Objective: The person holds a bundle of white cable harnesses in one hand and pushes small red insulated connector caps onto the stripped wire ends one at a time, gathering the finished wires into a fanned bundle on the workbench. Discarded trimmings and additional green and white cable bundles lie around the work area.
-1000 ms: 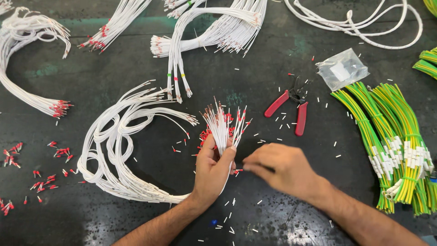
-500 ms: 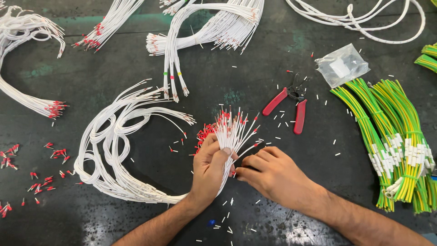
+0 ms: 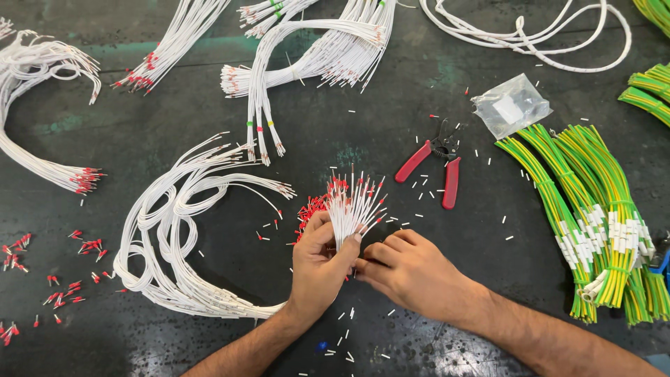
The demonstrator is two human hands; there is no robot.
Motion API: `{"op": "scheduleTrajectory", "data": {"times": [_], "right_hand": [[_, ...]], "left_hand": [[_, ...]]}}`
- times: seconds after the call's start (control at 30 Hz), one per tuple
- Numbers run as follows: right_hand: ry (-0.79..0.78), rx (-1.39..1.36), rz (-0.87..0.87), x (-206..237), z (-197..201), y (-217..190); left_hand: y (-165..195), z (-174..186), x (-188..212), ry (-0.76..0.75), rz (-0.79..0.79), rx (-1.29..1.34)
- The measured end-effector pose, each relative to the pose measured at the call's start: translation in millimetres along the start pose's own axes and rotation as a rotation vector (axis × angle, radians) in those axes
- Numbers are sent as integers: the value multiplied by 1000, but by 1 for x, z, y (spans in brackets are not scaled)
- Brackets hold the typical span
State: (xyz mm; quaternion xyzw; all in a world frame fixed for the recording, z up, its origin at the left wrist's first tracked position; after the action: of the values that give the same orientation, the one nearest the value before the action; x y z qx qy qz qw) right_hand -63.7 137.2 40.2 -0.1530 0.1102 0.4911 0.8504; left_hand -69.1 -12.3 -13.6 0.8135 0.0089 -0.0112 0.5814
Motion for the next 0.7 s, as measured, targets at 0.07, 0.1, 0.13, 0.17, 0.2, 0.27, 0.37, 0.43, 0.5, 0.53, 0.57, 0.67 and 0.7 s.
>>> {"op": "scheduleTrajectory", "data": {"times": [0.07, 0.1, 0.13, 0.17, 0.2, 0.27, 0.37, 0.43, 0.5, 0.53, 0.57, 0.67, 0.7], "right_hand": [[-26, 64, 20, 1, -1, 0], [-20, 53, 2, 1, -1, 1], [-14, 41, -17, 1, -1, 2], [-7, 30, -35, 2, -1, 3], [-11, 50, -47, 2, -1, 4], [-18, 92, -71, 3, 1, 7], [-30, 93, -93, 3, 4, 11], [-2, 91, -85, 4, 9, 10], [-3, 110, -103, 6, 13, 10], [-21, 130, -127, 8, 15, 10], [-40, 148, -151, 10, 16, 11], [-170, 159, -182, 9, 10, 17], [-161, 145, -179, 8, 10, 18]], "left_hand": [[0, -1, 0, 16, 33, 2], [0, -1, -1, 20, 42, 6], [0, -1, -1, 23, 52, 9], [0, -1, -1, 20, 49, 8], [0, -2, -1, 16, 45, 6], [0, -1, -1, 15, 44, 6], [-1, -1, -1, 18, 59, 44], [-2, 0, -1, 15, 76, 111], [-2, -1, -2, 18, 88, 105], [-2, 0, -1, 21, 95, 103], [-1, 0, -2, 26, 89, 68], [0, -1, -1, 34, 75, -11], [0, -1, -1, 33, 71, -23]]}}
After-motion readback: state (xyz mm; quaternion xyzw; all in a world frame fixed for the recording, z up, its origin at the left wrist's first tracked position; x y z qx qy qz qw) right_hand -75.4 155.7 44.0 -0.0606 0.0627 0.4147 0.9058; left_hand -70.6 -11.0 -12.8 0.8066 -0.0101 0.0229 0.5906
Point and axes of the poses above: each hand's wrist, its own x-axis away from the middle knuckle, its own z-axis out of the back of the hand, y = z × x, the point moved 5 cm from there along -x, towards the middle knuckle, and after that the axes turned 7 degrees about x, right-handed, at the moved point
